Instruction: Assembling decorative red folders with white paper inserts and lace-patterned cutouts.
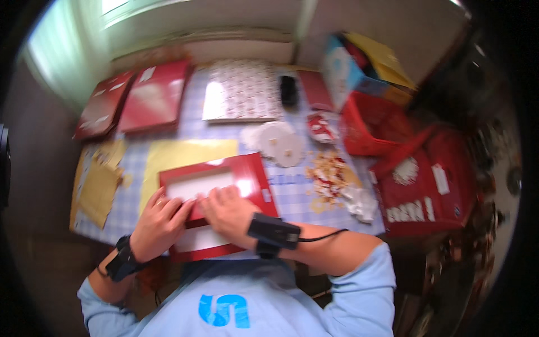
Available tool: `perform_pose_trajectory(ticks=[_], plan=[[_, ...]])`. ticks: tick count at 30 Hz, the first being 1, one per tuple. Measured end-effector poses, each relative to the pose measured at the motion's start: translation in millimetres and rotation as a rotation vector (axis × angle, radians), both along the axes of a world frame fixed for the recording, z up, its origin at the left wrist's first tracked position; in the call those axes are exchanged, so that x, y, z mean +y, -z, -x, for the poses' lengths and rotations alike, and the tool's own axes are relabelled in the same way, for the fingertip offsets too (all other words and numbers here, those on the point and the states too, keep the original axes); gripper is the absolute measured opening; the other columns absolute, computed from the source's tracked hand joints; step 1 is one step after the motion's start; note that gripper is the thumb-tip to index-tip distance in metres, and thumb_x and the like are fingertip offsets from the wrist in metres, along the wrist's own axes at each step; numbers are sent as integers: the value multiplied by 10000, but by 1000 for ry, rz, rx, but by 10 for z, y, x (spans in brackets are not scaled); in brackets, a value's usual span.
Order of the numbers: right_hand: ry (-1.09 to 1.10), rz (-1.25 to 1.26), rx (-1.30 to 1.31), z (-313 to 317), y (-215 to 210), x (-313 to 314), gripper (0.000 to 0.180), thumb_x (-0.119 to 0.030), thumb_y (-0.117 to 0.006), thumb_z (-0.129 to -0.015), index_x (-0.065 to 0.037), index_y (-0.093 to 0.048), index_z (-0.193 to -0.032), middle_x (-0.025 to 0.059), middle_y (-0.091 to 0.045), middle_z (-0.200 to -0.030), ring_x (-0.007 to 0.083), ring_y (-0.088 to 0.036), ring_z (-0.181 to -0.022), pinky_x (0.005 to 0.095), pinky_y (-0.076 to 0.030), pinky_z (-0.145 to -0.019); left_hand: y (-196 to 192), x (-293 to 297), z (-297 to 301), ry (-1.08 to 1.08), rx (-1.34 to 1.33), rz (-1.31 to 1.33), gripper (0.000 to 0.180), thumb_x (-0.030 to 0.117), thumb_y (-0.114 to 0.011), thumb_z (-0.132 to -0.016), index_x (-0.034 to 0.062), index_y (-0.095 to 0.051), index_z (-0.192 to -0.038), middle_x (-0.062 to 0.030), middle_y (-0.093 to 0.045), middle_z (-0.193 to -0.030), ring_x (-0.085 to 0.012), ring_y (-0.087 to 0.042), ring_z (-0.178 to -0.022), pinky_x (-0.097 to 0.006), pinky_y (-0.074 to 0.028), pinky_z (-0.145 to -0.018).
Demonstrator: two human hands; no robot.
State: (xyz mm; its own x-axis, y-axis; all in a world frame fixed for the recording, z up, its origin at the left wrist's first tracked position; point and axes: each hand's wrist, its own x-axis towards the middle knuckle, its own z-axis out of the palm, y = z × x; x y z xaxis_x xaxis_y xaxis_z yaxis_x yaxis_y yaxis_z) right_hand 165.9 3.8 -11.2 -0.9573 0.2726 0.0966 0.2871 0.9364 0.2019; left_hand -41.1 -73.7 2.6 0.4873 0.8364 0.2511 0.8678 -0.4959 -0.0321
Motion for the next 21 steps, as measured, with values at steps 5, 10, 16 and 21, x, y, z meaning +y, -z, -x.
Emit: perform_pose_trajectory(ticks=[5, 10, 16, 21], plan=[[47, -85, 137, 100, 157, -70, 456, -173, -459, -905, 79, -494, -1282, 245, -557, -1121, 352, -564, -992, 472, -450, -887, -82, -66, -75, -58, 40, 68, 522, 44, -574, -729, -23, -530, -1245, -139, -563, -1064, -286, -555, -996, -487, -382, -1009], [112, -154, 239, 88, 256, -47, 454, -157, -474, -886, 99, -508, -1259, 204, -560, -1055, 307, -555, -928, 429, -433, -843, -34, 47, -231, -37, -41, 65, 512, 35, -533, -777, -85, -488, -1273, -153, -548, -1009, -277, -548, -942, -415, -418, -923], [105, -9, 288, 153, 248, 28, 486, -166, -524, -817, 111, -529, -1216, 152, -559, -989, 254, -523, -882, 379, -404, -774, 30, 77, -239, -54, 49, 41, 600, -3, -507, -760, -129, -399, -1337, -158, -531, -1043, -277, -524, -909, -369, -401, -866], [113, 27, 303, 165, 386, 35, 577, -192, -507, -837, 117, -429, -1319, 249, -509, -1226, 363, -482, -1143, 475, -355, -979, 82, 54, -237, -116, -15, 96, 631, 10, -502, -761, -112, -365, -1364, -204, -514, -1195, -333, -505, -1060, -409, -364, -955]])
